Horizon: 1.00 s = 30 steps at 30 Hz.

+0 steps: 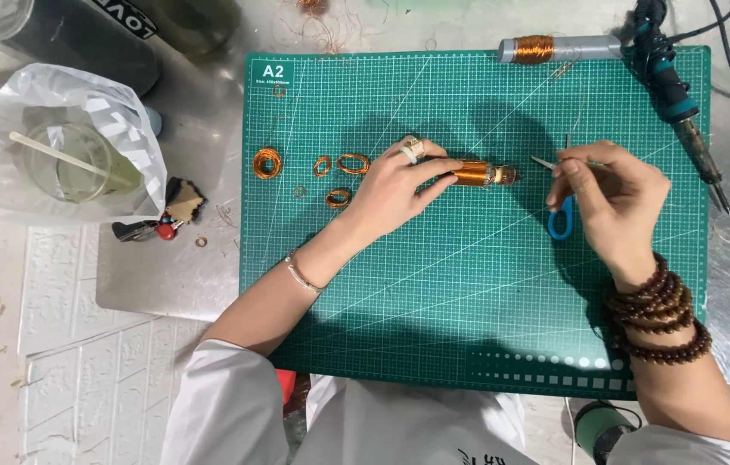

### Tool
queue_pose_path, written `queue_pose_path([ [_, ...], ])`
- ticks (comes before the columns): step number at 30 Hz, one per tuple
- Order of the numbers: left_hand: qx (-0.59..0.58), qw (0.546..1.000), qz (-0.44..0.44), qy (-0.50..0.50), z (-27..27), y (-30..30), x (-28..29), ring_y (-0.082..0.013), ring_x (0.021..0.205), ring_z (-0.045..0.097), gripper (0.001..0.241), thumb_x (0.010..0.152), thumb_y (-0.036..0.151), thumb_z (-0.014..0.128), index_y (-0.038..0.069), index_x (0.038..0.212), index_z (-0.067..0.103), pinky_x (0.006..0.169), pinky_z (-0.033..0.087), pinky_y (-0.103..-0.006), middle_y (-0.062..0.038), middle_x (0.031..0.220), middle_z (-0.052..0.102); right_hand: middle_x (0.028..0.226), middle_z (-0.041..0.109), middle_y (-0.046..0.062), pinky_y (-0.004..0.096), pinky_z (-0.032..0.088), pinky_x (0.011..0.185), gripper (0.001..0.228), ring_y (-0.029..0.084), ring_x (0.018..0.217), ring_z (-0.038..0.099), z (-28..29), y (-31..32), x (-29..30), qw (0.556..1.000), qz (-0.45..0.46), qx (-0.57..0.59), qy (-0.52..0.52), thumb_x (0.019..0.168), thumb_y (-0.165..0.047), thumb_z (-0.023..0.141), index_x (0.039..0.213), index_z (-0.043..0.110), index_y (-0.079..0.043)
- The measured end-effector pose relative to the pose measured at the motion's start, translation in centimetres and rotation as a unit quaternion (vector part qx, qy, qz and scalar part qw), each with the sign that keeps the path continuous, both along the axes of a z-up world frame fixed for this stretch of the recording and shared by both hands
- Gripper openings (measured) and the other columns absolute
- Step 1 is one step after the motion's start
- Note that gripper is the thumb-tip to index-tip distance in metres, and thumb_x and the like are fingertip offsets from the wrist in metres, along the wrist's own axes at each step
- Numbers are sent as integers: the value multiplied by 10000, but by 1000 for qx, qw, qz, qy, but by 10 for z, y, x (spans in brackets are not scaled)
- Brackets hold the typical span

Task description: Winding thin copper wire around a small metal component and trimming the ends with scissors on a cutting mat.

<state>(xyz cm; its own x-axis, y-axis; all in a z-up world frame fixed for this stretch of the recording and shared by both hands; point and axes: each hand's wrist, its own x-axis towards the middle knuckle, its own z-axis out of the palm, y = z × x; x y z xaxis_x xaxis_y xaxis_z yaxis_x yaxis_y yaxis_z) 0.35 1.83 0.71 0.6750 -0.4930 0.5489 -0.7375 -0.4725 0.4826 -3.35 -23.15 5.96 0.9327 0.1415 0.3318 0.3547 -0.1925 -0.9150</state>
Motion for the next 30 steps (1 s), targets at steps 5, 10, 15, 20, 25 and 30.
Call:
queue_pose_path([
  [5, -5, 1000, -1, 4, 3, -1, 0, -202, 854, 599, 186, 856, 133, 693, 64, 1028, 692, 827, 516, -345, -81, 978, 642, 810, 566, 162, 287, 533, 534, 89, 231, 584, 591, 0, -1, 0, 996, -2, 62, 63, 1008, -12, 509, 1017, 549, 67],
  [10, -6, 1000, -1, -1, 4, -2, -1, -212, 861, 596, 163, 865, 140, 682, 61, 1006, 703, 837, 514, -354, -82, 982, 628, 712, 552, 110, 211, 462, 497, 62, 155, 524, 516, 6, -16, 0, 994, 21, 18, 102, 972, 45, 526, 986, 583, 61],
  [15, -2, 1000, 11, 21, 9, -3, -1, -204, 864, 632, 156, 858, 156, 676, 72, 986, 708, 804, 541, -341, -90, 973, 666, 934, 650, 180, 338, 492, 736, 72, 255, 821, 612, 21, -56, 2, 963, -11, -269, 8, 971, 33, 594, 964, 644, 85],
  [20, 3, 999, 5, 32, 15, -5, -1, -185, 820, 645, 121, 855, 144, 672, 80, 954, 702, 759, 552, -339, -61, 983, 666, 871, 648, 142, 322, 494, 574, 105, 231, 724, 585, 4, -81, 8, 912, -23, -410, -24, 963, -17, 589, 943, 669, 48],
  [25, 18, 999, 9, 42, 15, -6, 0, -151, 767, 647, 120, 852, 153, 675, 95, 954, 702, 708, 541, -321, -39, 983, 677, 838, 660, 97, 309, 489, 664, 109, 197, 709, 596, -11, -102, 10, 873, -74, -480, -41, 981, -42, 609, 939, 693, 13],
  [30, 26, 999, 17, 38, 13, -5, 0, -145, 777, 659, 123, 855, 168, 675, 110, 958, 712, 702, 526, -326, -27, 988, 684, 877, 686, 94, 286, 542, 719, 92, 191, 756, 647, -24, -126, 10, 823, -135, -545, -93, 1026, -55, 652, 972, 704, -2],
])
